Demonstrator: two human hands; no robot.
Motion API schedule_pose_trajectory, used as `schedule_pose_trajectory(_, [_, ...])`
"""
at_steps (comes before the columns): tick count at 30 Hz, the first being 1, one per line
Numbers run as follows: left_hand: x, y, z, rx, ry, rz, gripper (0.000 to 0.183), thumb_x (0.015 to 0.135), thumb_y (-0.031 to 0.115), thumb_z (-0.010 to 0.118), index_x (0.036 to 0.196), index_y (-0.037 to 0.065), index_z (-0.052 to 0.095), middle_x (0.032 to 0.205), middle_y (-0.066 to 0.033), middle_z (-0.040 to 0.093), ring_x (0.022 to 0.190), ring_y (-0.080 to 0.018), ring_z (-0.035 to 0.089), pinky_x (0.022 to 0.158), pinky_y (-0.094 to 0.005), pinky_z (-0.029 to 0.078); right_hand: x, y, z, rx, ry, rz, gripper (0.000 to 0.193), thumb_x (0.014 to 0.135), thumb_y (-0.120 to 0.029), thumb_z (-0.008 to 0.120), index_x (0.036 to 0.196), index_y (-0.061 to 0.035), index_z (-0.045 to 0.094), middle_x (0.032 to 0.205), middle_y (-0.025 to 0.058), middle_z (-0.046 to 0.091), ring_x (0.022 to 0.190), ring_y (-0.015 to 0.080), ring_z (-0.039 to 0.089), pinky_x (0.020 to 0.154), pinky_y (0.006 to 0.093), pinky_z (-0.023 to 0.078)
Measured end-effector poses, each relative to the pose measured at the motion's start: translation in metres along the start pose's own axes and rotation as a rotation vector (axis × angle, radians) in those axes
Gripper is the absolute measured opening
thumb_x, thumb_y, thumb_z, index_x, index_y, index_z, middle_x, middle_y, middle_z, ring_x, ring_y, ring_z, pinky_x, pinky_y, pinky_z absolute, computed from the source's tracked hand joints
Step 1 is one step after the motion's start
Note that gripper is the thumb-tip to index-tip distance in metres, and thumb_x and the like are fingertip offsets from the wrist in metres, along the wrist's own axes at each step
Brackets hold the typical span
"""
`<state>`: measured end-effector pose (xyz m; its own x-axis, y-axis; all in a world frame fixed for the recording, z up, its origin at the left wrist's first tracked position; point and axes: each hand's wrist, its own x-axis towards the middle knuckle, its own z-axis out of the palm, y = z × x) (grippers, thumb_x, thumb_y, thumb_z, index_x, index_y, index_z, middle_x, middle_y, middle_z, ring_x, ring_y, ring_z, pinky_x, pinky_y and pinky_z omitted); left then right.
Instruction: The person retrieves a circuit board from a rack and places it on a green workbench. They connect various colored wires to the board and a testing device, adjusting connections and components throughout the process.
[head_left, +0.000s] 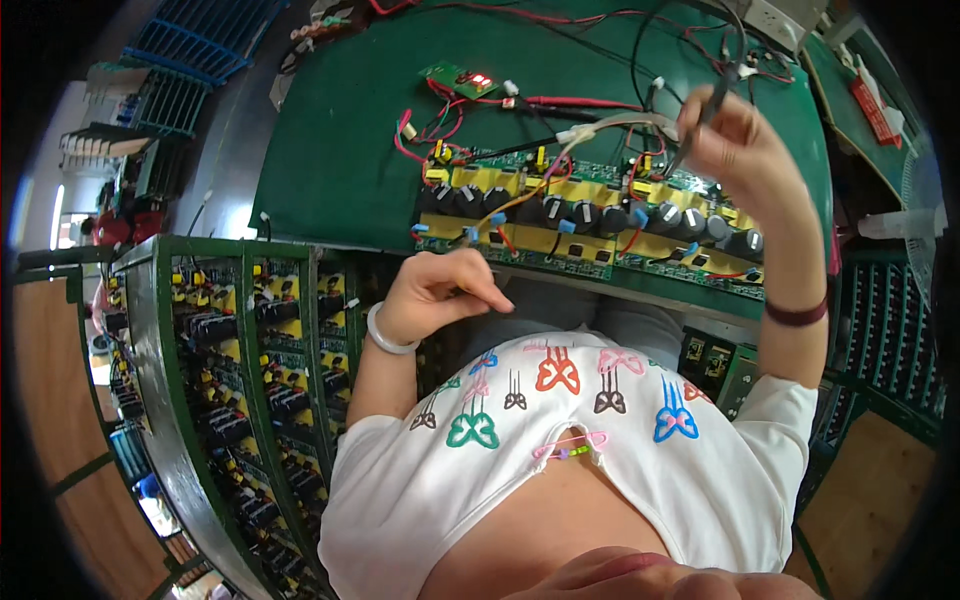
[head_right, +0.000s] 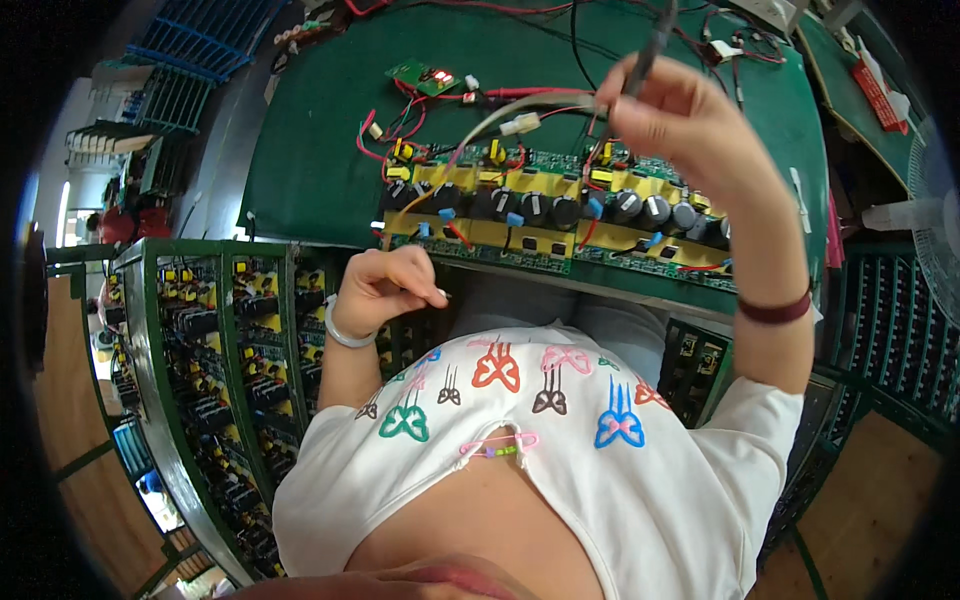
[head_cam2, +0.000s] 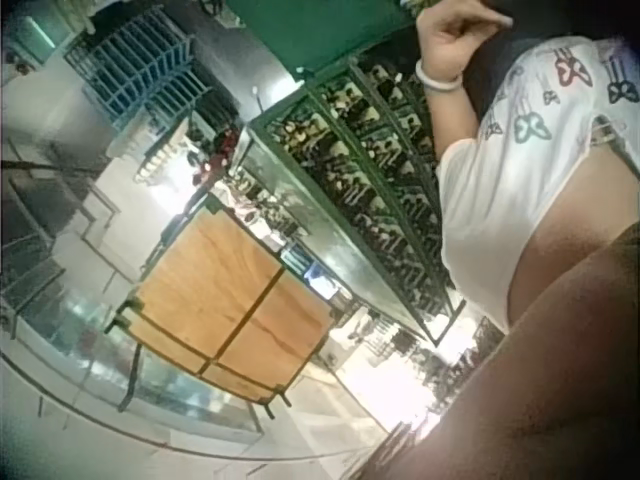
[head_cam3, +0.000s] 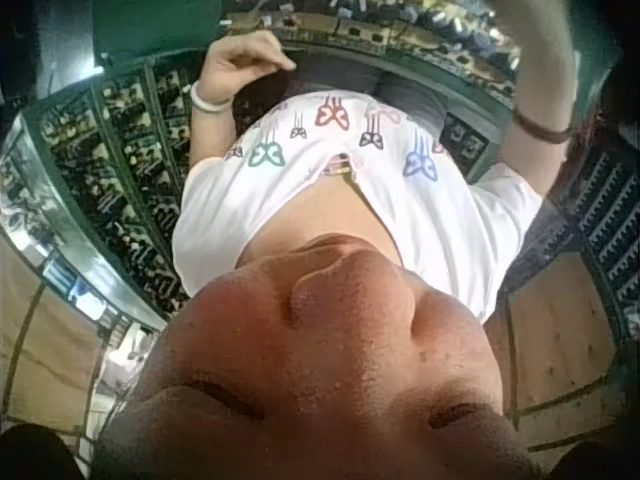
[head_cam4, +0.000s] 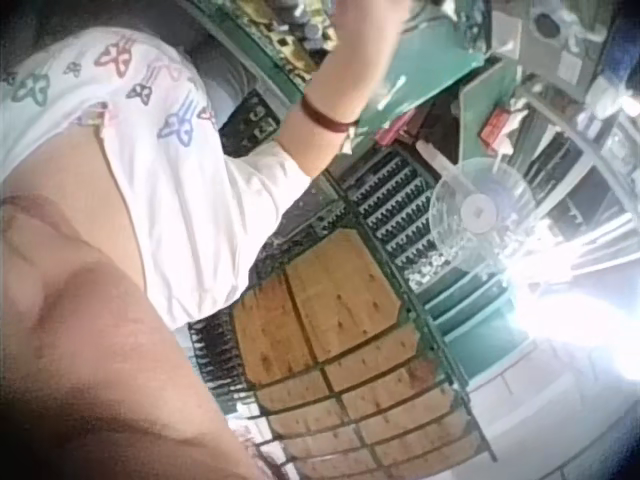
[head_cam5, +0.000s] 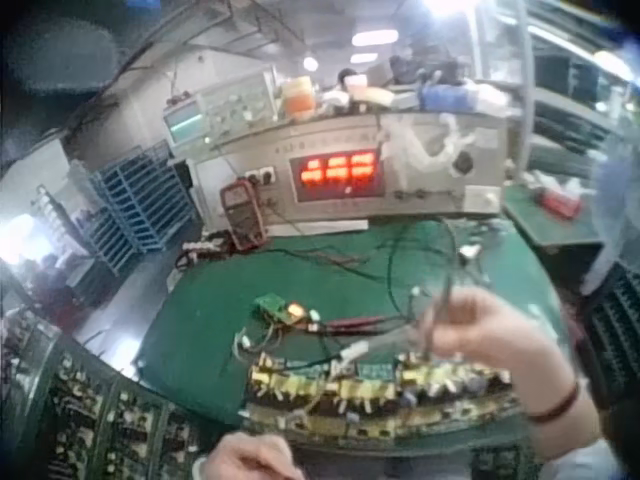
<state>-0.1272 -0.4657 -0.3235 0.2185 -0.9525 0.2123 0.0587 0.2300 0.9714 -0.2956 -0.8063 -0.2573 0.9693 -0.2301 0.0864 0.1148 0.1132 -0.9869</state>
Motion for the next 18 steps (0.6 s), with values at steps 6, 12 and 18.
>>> schedule_pose_trajectory(6, [-0.042,-0.028,-0.004,0.558,0.698,0.144,0.019,0.082,-0.014,0.068,0.095,-0.002,0.073,0.096,-0.0134,0.075,0.085,-0.0198,0.07,0.079,-0.0283,0.055,-0.036,0.046,0.103,0.117,0.075,0.09,0.017,0.085,-0.002,0.075,0.098,0.0022,0.066,0.09,0.0043,0.066,0.077,0.0107,0.067,0.065,0.0239,0.055])
schedule_pose_trajectory(12, [-0.048,-0.052,0.004,0.907,0.851,0.32,0.019,0.076,-0.011,0.078,0.092,-0.002,0.071,0.095,-0.0161,0.075,0.084,-0.0236,0.074,0.075,-0.0314,0.06,-0.037,0.102,0.147,-0.224,0.065,-0.015,0.018,0.083,-0.006,0.078,0.091,0.0017,0.063,0.084,0.0074,0.068,0.074,0.0128,0.068,0.066,0.026,0.054])
schedule_pose_trajectory(18, [-0.044,-0.052,0.009,1.1,0.801,0.27,0.02,0.072,-0.009,0.083,0.085,0.0,0.07,0.087,-0.015,0.076,0.079,-0.0225,0.075,0.072,-0.0294,0.059,-0.031,0.138,0.167,-0.494,0.152,-0.302,0.019,0.081,-0.003,0.079,0.093,-0.0003,0.064,0.081,0.0116,0.067,0.068,0.0238,0.069,0.059,0.0316,0.054])
